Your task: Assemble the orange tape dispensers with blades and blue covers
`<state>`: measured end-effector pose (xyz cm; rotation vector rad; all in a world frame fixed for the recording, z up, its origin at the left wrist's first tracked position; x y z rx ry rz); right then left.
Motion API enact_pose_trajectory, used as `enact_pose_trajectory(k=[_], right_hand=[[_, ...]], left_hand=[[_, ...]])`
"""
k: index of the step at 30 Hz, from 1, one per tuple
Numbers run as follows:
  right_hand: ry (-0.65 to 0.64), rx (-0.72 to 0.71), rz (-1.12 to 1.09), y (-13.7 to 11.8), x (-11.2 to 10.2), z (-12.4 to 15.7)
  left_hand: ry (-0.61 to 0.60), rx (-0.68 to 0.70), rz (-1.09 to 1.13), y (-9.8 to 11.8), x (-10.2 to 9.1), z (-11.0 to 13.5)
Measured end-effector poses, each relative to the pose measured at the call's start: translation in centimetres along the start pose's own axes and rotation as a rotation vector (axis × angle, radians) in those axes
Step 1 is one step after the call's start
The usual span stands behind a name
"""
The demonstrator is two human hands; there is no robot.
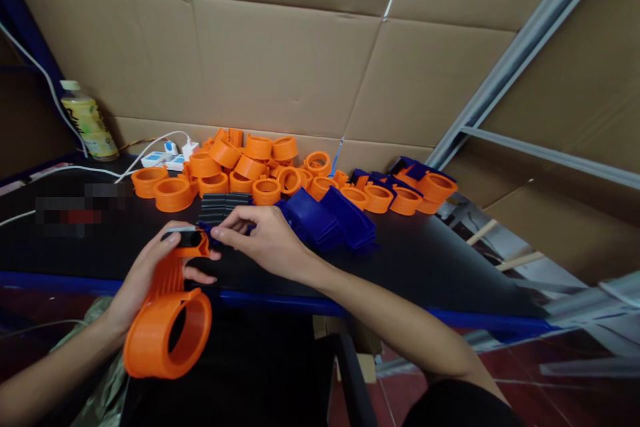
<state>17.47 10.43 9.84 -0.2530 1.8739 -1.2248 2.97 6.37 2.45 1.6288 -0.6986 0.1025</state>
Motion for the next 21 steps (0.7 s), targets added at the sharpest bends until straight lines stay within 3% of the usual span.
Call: enact_pose_trajectory(k=[6,9,14,18,21], right_hand=[[-0.161,-0.289,0.084,-1.4,0.0,0.3],[-0.230,-0.346,0.098,-1.6,0.5,0.4],[-0.156,-0.328,0.071,-1.3,0.3,0.5],[-0.048,-0.318,0.128,-1.3,-0.2,0.8],[-0.024,-0.391,0.232,-1.8,0.1,1.0]], left_hand=[[-0.070,-0.237,0.226,-2.0,0.2,0.2],[-0.118,-0.280,0.310,-2.6,0.6,0.3],[-0.131,-0.300,0.335,-2.8,0.9,0.5],[-0.043,-0.310,0.305,-2.8,0.7,0.6],[0.017,-0.279,0.254,-2.7,0.4,0.5]])
Point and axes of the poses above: each hand's wrist, its own z-axis away from the middle knuckle, its own x-axis out of the palm, y = z × x, the point moved 8 cm from there along -z, towards the middle knuckle, and after that the axes turned 14 degrees about -y, right-handed, at the moved point
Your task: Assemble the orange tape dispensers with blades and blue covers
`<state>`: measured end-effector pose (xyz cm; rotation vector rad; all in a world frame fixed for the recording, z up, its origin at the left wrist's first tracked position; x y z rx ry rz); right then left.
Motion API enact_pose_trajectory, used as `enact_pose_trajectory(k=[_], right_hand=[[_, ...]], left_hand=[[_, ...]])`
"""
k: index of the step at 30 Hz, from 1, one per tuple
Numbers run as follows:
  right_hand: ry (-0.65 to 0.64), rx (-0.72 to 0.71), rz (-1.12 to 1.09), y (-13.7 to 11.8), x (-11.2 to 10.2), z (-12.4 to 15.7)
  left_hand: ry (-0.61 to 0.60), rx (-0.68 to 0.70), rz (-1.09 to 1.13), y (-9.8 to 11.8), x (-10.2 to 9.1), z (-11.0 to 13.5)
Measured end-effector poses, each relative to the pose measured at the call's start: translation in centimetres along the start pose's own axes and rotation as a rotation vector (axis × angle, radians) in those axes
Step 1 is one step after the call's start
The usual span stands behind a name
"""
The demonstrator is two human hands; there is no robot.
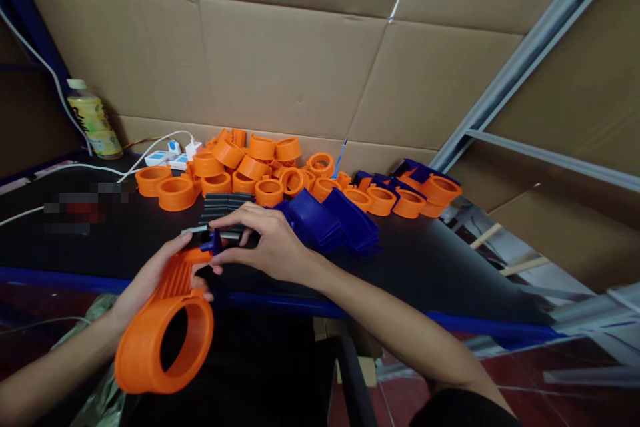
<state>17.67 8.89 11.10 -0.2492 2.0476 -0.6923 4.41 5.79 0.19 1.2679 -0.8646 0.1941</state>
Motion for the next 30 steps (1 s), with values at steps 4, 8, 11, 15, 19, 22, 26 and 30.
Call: enact_pose_trajectory(k=[4,8,11,15,19,22,26,30], right_hand=[[-0.002,-0.094,0.148,-0.5,0.5,0.0],[-0.008,-0.152,0.239,-1.0,0.7,0.2],[-0.003,-0.191,0.267,-1.4,0.8,0.4],[0.042,-0.211,0.287,-1.5,1.2,0.6],[0.079,-0.204,0.356,-1.6,1.8,1.1],[0.056,-0.210,0.472,-2.3,2.3,1.6],[0.084,-0.209,0.617,-3.7,2.2,2.1],[0.066,-0.186,0.730,-4.9,1.8,1.9]], left_hand=[[0.004,0.023,-0.049,0.1,-0.1,-0.1],[-0.036,0.060,-0.110,0.4,0.3,0.2],[-0.057,0.079,-0.167,0.5,0.9,0.4],[-0.038,0.107,-0.212,0.4,1.2,0.5],[-0.029,0.187,-0.293,0.5,0.9,0.5],[-0.027,0.272,-0.390,1.0,0.9,0.8],[-0.130,0.234,-0.314,1.3,1.8,1.4],[-0.308,0.241,-0.095,2.2,2.9,2.0]])
Point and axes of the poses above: each hand's wrist, its own z-axis away from the middle knuckle, its own x-axis out of the palm, y = z × x, the point moved 8 cm from there along -z, towards the middle knuckle, and after that the axes turned 14 degrees about -y, right-handed, at the moved point
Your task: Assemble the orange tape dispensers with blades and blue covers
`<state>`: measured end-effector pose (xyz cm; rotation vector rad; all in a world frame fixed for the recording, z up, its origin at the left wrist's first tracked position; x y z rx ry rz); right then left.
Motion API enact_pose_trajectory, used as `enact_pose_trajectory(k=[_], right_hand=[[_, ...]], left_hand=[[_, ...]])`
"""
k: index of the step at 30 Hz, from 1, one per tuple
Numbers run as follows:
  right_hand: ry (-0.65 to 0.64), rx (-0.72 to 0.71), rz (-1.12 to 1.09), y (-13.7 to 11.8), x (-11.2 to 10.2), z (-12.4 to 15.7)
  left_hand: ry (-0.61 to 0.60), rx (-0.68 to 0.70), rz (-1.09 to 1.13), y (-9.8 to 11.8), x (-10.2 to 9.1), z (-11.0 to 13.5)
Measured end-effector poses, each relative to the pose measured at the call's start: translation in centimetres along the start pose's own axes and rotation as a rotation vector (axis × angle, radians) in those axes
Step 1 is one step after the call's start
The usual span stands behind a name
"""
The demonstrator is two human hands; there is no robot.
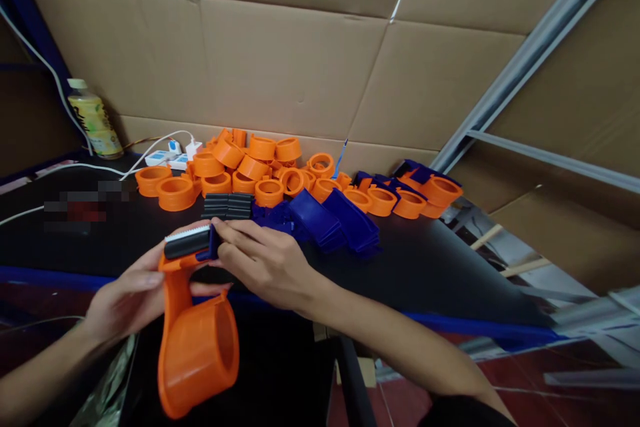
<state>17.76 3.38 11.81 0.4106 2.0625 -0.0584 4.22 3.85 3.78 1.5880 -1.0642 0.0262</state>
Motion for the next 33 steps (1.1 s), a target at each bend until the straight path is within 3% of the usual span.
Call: enact_pose_trajectory(k=[4,7,13,19,22,25,27,29,31,33], right_hand=[[-0.026,0.035,-0.025,-0.3,-1.7,-0.5],[0.014,0.087,-0.113,-1.4,-2.9,-0.3],[-0.149,0.147,-0.080,-5.5,-0.6,0.3],[-0.088,0.138,-0.052,-4.2,0.3,0.5],[-0.003,0.243,-0.374,-1.6,-0.3,0.8],[-0.018,0.497,-0.940,0.6,1.2,1.5],[-0.097,0.578,-1.317,0.1,3.0,1.7],[-0.205,0.556,-1.568,-1.4,4.4,1.5],[-0.344,0.492,-1.568,-2.4,5.0,1.2],[-0.471,0.409,-1.290,-2.3,5.0,1.0]], left_hand=[[-0.045,0.032,-0.038,0.5,-1.5,0.3],[0.015,0.183,-0.083,1.4,-3.3,0.8],[0.088,0.201,-0.155,1.8,-3.4,1.2],[0.174,0.180,-0.261,2.2,-3.3,1.0],[0.058,0.219,-0.220,2.5,-2.1,0.5],[0.019,0.173,-0.087,1.9,-1.5,0.2],[0.008,0.151,-0.011,1.3,-1.3,0.1],[-0.025,0.118,0.051,0.7,-1.1,0.0],[-0.059,0.102,0.102,0.3,-1.1,0.0],[-0.069,0.113,0.156,0.2,-1.5,0.1]])
Point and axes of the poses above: each hand's wrist, its own z-axis away from the middle knuckle, its own x-axis out of the palm, y = z × x, the point moved 8 cm from there along -z, towards the middle knuckle, and after that the axes turned 14 degrees about -y, right-handed, at the moved point
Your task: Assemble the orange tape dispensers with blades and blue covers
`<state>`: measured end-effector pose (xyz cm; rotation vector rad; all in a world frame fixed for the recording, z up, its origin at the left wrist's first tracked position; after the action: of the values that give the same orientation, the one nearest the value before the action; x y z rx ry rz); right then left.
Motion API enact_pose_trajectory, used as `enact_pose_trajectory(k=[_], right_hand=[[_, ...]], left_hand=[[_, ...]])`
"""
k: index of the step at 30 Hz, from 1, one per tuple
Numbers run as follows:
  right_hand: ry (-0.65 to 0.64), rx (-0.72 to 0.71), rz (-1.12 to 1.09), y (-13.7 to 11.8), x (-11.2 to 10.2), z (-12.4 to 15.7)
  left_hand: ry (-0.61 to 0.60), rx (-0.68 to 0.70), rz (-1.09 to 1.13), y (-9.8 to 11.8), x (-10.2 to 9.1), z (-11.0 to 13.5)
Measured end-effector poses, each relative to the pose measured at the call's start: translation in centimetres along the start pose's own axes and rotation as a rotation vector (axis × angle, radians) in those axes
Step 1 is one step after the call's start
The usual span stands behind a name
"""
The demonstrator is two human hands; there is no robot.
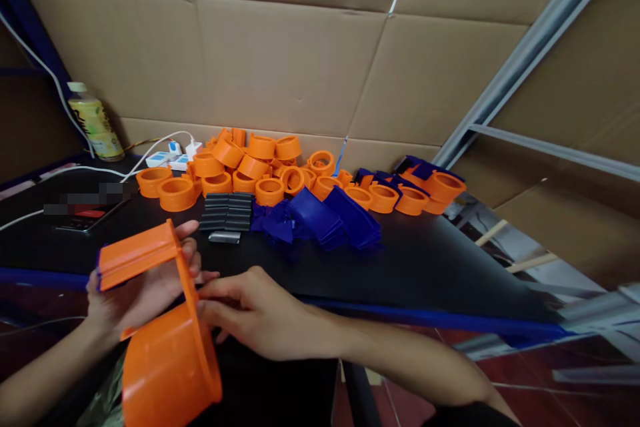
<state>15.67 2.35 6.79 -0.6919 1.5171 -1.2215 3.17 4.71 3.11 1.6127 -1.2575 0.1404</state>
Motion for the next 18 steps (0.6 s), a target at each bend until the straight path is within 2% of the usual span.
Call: enact_pose_trajectory(k=[2,4,7,10,14,16,18], right_hand=[[0.033,0.020,0.418,-0.3,-1.2,0.0],[0.155,0.019,0.771,-0.7,-2.9,0.0],[0.305,0.075,1.096,-0.2,-5.0,-0.2],[0.341,0.144,1.247,0.6,-5.7,-0.5],[0.380,0.171,1.320,0.3,-6.3,0.3],[0.414,0.228,1.364,-0.1,-7.2,1.2],[0.465,0.349,1.420,-0.6,-9.0,2.3]], left_hand=[[0.024,0.024,0.047,0.2,-0.6,0.0],[0.060,0.023,0.063,0.3,-1.1,0.0],[0.113,-0.005,0.039,0.0,-1.5,0.0],[0.139,-0.018,0.007,-0.3,-1.7,0.0],[0.150,0.008,-0.032,-0.2,-2.0,0.4],[0.157,0.025,-0.055,0.1,-2.1,0.7],[0.172,0.033,-0.074,0.3,-2.3,0.9]])
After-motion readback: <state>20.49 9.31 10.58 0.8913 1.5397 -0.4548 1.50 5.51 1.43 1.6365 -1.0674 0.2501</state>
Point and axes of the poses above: each hand's wrist, its own z-axis away from the middle knuckle, its own x-axis out of the palm, y = z × x, the point moved 8 cm from there along -z, towards the middle knuckle, and after that the axes turned 14 degrees about -y, right-handed, at the moved point
